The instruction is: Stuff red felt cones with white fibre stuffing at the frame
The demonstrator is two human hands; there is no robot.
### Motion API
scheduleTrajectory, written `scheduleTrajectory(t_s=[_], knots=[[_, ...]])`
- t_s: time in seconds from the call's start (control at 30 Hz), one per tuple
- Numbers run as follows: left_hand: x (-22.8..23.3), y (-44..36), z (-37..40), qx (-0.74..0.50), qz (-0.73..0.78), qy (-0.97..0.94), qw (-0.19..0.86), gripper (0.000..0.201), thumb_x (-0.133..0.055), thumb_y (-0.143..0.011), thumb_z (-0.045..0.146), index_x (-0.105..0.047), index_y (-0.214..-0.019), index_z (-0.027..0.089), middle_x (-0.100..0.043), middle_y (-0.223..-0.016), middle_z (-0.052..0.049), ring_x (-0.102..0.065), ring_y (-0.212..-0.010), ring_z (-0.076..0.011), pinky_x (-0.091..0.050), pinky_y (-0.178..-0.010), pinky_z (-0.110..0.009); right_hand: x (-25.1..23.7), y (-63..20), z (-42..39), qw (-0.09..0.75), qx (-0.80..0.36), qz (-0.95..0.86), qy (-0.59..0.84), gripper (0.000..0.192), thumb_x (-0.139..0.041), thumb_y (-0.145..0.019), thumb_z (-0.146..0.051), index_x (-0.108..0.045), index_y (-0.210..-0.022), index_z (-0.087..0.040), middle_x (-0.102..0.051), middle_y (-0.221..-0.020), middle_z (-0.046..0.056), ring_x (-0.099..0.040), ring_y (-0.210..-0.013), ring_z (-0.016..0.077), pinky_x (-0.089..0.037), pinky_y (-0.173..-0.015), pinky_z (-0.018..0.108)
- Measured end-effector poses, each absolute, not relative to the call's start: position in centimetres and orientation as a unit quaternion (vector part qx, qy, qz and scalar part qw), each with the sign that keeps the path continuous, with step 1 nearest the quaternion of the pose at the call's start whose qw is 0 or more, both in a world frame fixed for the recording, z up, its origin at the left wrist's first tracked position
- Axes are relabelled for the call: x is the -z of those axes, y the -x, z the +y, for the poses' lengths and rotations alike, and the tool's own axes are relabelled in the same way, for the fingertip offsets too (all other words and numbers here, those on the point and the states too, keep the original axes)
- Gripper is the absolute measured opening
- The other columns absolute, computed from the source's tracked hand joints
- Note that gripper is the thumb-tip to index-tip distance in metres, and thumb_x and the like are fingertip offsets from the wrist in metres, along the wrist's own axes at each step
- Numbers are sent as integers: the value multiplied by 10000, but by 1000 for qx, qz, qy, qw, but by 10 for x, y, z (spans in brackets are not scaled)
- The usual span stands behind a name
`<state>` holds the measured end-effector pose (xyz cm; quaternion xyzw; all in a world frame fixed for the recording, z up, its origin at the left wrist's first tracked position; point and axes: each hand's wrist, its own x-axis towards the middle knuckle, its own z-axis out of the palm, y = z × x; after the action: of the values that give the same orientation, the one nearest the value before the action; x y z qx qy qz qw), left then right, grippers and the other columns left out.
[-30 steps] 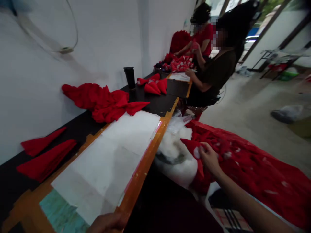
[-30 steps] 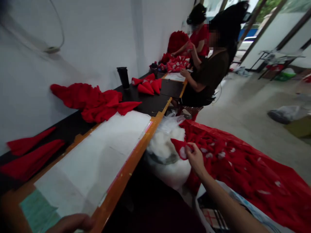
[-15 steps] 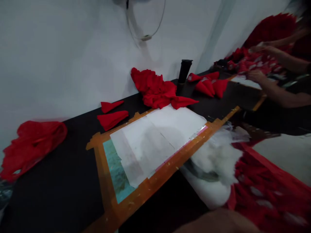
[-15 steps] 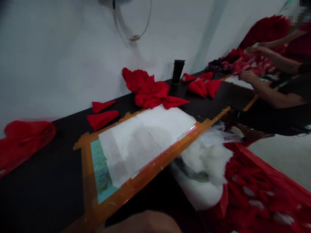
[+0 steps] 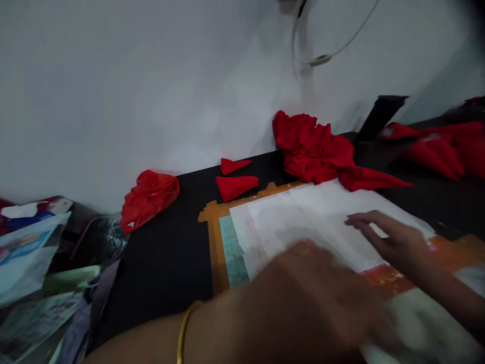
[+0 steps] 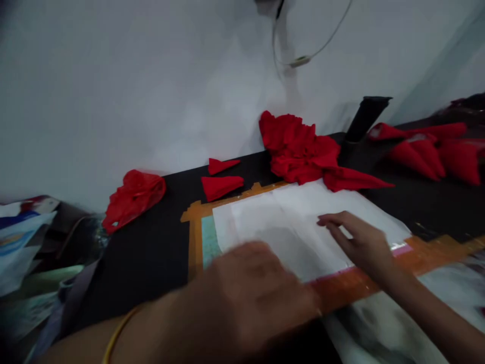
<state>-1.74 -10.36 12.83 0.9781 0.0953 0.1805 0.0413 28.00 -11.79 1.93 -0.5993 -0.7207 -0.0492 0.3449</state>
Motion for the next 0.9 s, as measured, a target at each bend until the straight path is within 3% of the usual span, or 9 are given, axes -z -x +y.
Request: scheduleTrajectory(t_s=[0.1, 0.17, 0.27, 0.37, 0.57, 0.73, 0.9], knots=[[-94, 50, -16, -188, 239, -953, 1, 221, -455, -935, 164, -675, -957, 179, -712, -908, -55, -622, -866, -196, -501, -820, -349, -12, -263, -91, 324, 31, -784, 528, 201, -489, -956, -318, -662, -999, -225, -702, -692, 8, -666, -602, 164, -506, -571, 276], [-63, 75, 39, -143, 335, -931, -22, 250, -461, -909, 132, -670, -1044, 154, -696, -1056, -98, -608, -983, -239, -496, -864, -389, -8, -263, -84, 302, 21, -795, 526, 227, -476, -962, -317, -678, -934, -219, -703, -670, 11, -663, -576, 163, -497, -555, 268], [-19, 102, 97, -121, 411, -900, -75, 552, -429, -793, -7, -526, -1323, 110, -543, -1356, -177, -518, -1209, -293, -439, -987, -438, -4, -276, -81, 278, -8, -775, 567, 257, -454, -965, -313, -682, -899, -214, -730, -738, 29, -685, -617, 169, -504, -560, 262], [10, 110, 131, -97, 392, -911, -83, 694, -392, -740, -39, -452, -1404, 152, -414, -1491, -172, -458, -1302, -299, -403, -1029, -449, -2, -297, -86, 269, -41, -743, 611, 259, -437, -964, -302, -676, -933, -208, -737, -814, 40, -694, -665, 162, -518, -574, 250], [16, 94, 168, -59, 376, -920, -89, 484, -356, -865, 122, -569, -1298, 161, -610, -1280, -154, -582, -1117, -301, -455, -942, -442, 6, -337, -126, 287, -76, -659, 691, 261, -439, -952, -326, -673, -921, -215, -713, -738, 27, -669, -632, 156, -522, -555, 246], [-6, 77, 171, -17, 398, -912, -101, 416, -302, -906, 228, -572, -1185, 78, -639, -1133, -160, -603, -1022, -282, -472, -896, -398, 26, -384, -211, 350, 19, -467, 812, 286, -501, -903, -448, -667, -967, -224, -733, -819, 52, -695, -731, 209, -551, -652, 306], [-22, 63, 162, -2, 448, -893, -51, 374, -318, -899, 436, -537, -1092, 202, -685, -972, -20, -654, -819, -214, -507, -727, -329, 60, -439, -306, 335, 26, -279, 900, 372, -418, -891, -491, -649, -932, -203, -736, -838, 85, -692, -720, 237, -554, -671, 355]])
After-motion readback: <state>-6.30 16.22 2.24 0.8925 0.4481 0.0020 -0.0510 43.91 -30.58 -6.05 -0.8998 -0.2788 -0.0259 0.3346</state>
